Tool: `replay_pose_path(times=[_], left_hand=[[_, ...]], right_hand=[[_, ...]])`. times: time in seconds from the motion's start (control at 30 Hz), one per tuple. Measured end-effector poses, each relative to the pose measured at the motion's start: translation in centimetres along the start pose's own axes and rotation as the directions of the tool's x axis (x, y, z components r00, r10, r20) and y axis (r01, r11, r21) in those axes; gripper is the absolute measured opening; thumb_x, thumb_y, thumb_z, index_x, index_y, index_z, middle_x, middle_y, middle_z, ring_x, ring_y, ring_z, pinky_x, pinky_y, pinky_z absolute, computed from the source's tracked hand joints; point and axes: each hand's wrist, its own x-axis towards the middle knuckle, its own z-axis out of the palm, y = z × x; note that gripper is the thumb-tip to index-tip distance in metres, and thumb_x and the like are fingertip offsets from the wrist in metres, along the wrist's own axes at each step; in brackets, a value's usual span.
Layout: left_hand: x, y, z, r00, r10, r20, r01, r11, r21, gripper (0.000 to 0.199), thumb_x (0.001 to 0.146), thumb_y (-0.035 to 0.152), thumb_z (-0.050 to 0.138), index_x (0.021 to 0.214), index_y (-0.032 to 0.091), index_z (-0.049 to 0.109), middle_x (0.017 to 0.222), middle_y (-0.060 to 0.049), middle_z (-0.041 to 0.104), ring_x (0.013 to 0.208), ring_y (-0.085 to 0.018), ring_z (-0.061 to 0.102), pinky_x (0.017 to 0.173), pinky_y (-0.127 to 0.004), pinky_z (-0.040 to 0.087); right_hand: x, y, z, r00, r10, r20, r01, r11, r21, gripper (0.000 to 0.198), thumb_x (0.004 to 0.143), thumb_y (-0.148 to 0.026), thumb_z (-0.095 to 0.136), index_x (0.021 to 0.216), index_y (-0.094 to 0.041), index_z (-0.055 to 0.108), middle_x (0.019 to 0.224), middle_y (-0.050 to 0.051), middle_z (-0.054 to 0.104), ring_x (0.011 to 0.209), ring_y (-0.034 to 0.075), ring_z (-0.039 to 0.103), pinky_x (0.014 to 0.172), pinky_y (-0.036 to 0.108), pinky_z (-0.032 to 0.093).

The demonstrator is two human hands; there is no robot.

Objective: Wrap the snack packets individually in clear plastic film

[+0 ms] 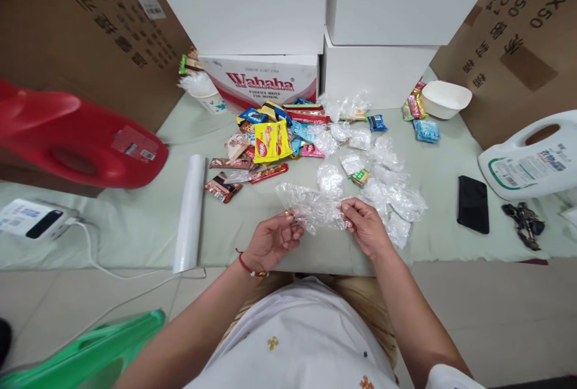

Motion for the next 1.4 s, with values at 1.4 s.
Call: replay_pose_path(times=[1.4], left_hand=[[-1.3, -0.8, -2.4, 0.981, 0.153, -0.117, -0.122, 0.965, 0.232, 0.053, 0.058, 0.055, 0.092, 0.071, 0.016, 0.058, 0.060, 0.005, 0.053, 0.049, -0.005, 0.042, 0.040, -0.016, 0.020]], right_hand=[[3.0, -2.8, 3.9, 0.928, -0.124, 0.351, 0.221, 0.943, -0.250, 0.041, 0.076, -0.059, 0.080, 0.078, -0.020, 0.070, 0.067, -0.003, 0.052, 0.060, 0.010, 0.038, 0.056, 0.026, 0.028]])
